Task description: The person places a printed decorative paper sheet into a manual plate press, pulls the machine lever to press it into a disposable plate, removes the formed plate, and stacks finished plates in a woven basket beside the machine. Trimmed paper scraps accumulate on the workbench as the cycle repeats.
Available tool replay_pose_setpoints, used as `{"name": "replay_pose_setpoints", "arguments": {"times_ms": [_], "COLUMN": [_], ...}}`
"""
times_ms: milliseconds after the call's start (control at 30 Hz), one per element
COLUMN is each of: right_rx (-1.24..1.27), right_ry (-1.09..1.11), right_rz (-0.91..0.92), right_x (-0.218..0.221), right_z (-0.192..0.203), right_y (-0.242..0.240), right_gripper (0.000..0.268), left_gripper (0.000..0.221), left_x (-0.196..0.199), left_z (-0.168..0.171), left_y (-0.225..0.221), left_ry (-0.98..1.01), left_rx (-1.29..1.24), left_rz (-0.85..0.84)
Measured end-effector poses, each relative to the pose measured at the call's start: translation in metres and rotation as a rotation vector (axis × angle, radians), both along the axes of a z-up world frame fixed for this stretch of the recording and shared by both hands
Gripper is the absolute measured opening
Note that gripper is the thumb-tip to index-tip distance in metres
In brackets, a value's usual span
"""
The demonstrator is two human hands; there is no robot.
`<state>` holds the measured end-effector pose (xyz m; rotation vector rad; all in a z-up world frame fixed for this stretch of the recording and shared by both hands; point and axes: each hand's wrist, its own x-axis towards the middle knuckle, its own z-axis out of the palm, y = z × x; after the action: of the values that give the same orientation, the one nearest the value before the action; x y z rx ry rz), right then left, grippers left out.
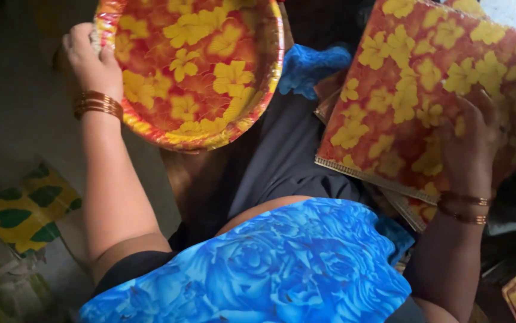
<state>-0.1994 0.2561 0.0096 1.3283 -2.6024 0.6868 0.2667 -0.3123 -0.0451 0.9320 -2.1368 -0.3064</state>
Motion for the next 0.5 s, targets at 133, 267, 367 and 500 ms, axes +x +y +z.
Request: {"name": "replay_pose_setpoints", "arguments": {"times_ms": [133,267,367,500], "right_rx": [0.093,-0.05,-0.115,-0.202], "right_ry": [0.12,-0.237,-0.406,-0.87], "right_rz": [-0.062,-0.019,0.165,0.545], "right_x": [0.011,0.057,0.096,0.13], "right_z": [0.019,0.06,0.078,0.05], "right_y": [0.003,-0.035,-0.093,-0.185], "right_gripper": [0.044,0.056,0.071,0.08], "left_gripper": [0.031,0.037,0.048,0.043], "left_x": [-0.004,-0.014,-0.031,-0.013], "left_z": [0.021,0.059,0.092,0.035], "left_y": [0.009,0.017,0.026,-0.022], "left_ry": [-0.179,0.062,0.464,0.41], "left_rx": [0.045,0.344,0.813,0.833], "left_rz": [0.175,0.04,-0.292,-0.333]}}
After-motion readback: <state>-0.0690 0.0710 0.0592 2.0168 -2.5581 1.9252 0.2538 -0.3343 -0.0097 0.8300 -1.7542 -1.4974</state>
